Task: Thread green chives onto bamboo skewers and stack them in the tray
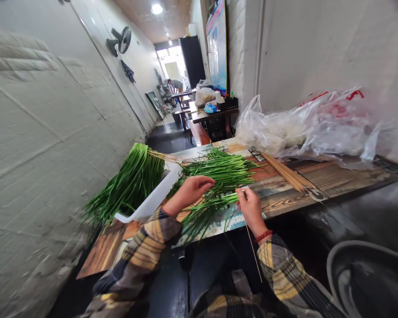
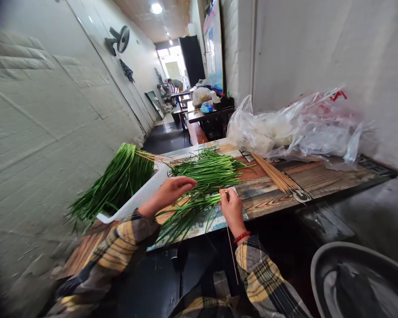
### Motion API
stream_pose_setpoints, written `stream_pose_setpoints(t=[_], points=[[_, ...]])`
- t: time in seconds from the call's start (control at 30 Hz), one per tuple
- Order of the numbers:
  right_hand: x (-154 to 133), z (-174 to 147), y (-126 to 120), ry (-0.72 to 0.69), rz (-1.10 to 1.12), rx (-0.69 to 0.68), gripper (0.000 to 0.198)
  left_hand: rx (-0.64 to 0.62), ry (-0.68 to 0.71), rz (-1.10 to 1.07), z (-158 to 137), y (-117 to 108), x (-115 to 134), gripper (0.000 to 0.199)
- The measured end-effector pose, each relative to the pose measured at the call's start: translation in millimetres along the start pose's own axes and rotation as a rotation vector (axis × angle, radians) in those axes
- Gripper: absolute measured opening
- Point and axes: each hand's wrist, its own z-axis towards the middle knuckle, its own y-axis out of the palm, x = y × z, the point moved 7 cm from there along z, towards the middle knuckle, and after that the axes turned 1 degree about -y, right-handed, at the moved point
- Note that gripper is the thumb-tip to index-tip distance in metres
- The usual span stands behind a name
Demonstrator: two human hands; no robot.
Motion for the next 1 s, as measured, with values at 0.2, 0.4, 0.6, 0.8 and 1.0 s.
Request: stream_pose_setpoints(t=[0.2, 0.4, 0.6, 0.8, 1.0], points=[[0.0, -2.7, -28.9, -0.019, -0.018, 0.11, 0.042, -0.161, 0.152, 0.421, 20.2, 100.0, 5.7, 0.052], [-0.5, 0.4, -35.8, -0.029, -0.109, -0.03, 0.034, -0.255, 0.069, 0.794, 4.0, 101.7, -11.6, 0.036], [-13.0, -0.7, -22.5, -0.178, -0.395, -0.076, 0.026, -0.353, 0.088, 0.75, -1.7, 71.9, -11.7, 0.045], [-13.6, -2.1, -22.5, -0.226, -0.416, -0.072, 0.024, -0.171, 0.123, 0.262, 36.3, 67.3, -4.5, 0.027], [-12.9, -2.4, -23.8, -0.216, -0.415, -0.061, 0.024, 0.143, 0.095, 0.359, 81.9, 80.7, -13.3, 0.019]])
